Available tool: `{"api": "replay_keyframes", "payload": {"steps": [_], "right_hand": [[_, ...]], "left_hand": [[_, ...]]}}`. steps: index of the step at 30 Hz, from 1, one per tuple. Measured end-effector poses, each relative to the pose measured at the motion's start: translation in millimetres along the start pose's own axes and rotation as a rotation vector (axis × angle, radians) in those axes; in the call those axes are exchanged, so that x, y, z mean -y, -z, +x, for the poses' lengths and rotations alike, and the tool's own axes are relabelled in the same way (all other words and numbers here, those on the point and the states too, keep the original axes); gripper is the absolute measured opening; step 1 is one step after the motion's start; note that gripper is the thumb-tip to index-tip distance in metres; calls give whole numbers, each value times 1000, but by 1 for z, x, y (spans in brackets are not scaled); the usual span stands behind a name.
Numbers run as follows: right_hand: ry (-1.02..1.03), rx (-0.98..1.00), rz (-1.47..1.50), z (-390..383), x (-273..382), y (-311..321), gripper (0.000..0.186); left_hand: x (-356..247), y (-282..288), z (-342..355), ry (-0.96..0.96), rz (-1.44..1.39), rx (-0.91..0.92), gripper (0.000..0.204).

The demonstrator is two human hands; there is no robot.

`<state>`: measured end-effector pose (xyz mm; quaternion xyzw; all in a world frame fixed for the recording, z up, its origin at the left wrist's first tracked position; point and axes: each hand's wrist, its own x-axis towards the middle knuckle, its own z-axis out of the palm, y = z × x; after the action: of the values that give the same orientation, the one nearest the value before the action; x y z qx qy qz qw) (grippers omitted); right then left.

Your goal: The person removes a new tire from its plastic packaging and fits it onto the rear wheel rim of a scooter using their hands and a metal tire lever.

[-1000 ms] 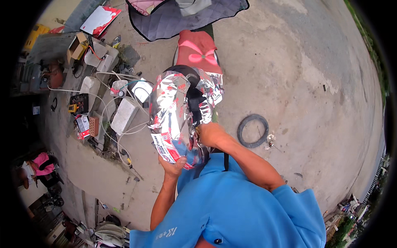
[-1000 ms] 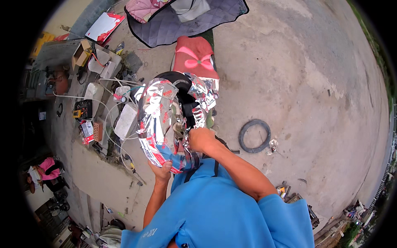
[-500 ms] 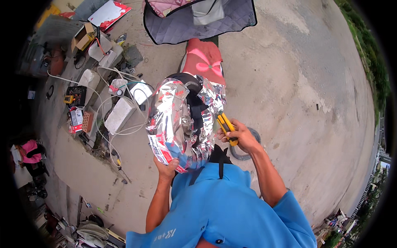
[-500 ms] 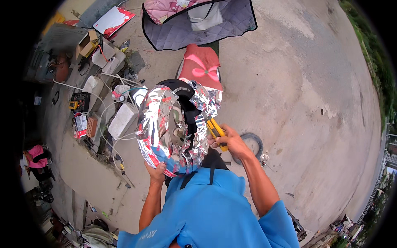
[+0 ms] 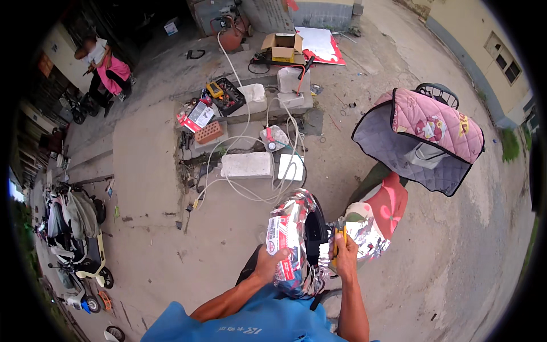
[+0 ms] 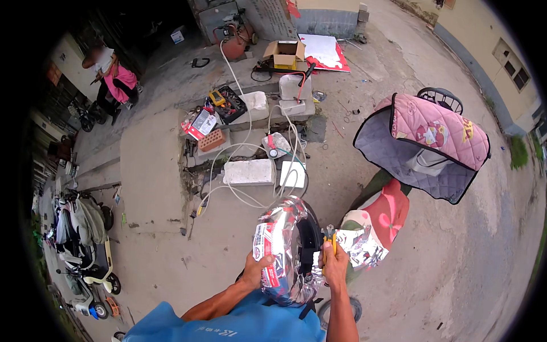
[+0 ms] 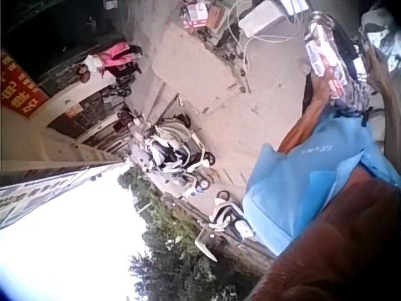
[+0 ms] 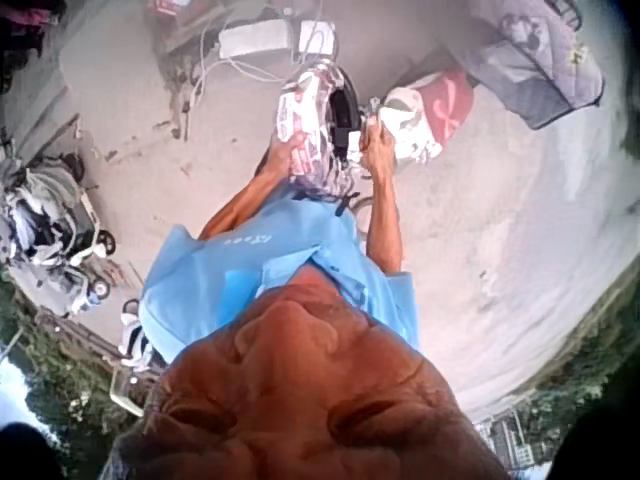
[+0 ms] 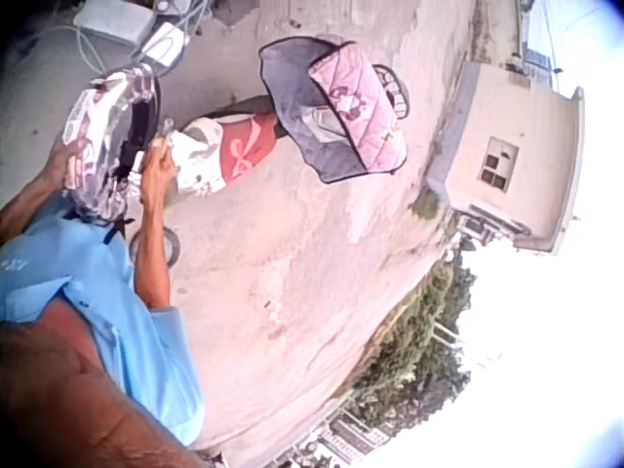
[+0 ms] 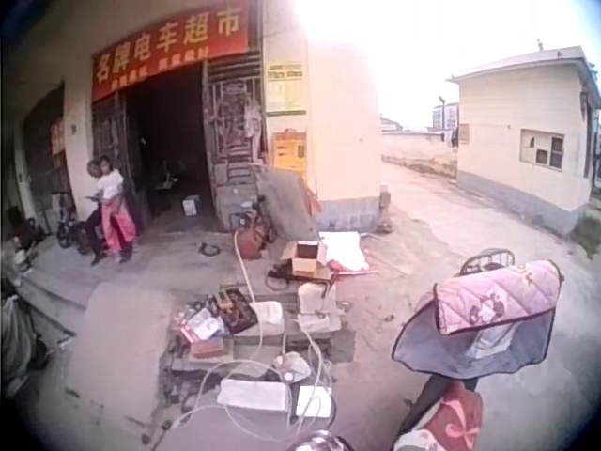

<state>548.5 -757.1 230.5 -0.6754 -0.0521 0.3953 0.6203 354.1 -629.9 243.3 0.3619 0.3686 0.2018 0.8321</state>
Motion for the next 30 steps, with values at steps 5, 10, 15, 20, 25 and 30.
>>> {"api": "replay_keyframes", "payload": {"steps": [5, 10, 15, 20, 25, 30], "right_hand": [[-176, 156, -214, 98, -67, -70, 13], [-217, 351, -258, 216, -23, -202, 22], [62, 309, -198, 268, 123, -359, 95], [143, 556, -319, 237, 44, -377, 70], [-287, 856, -313, 126, -93, -309, 43], [-817, 1004, -1, 81, -114, -311, 59]], "left_hand": [[-20, 49, 23, -65, -67, -301, 54], [-44, 120, 36, -60, -255, -483, 48], [-97, 170, 29, -112, -398, -601, 38], [-105, 189, 16, -175, -534, -637, 38], [-111, 174, 9, -178, -641, -494, 39], [-121, 179, -17, -195, -500, -337, 59]]}}
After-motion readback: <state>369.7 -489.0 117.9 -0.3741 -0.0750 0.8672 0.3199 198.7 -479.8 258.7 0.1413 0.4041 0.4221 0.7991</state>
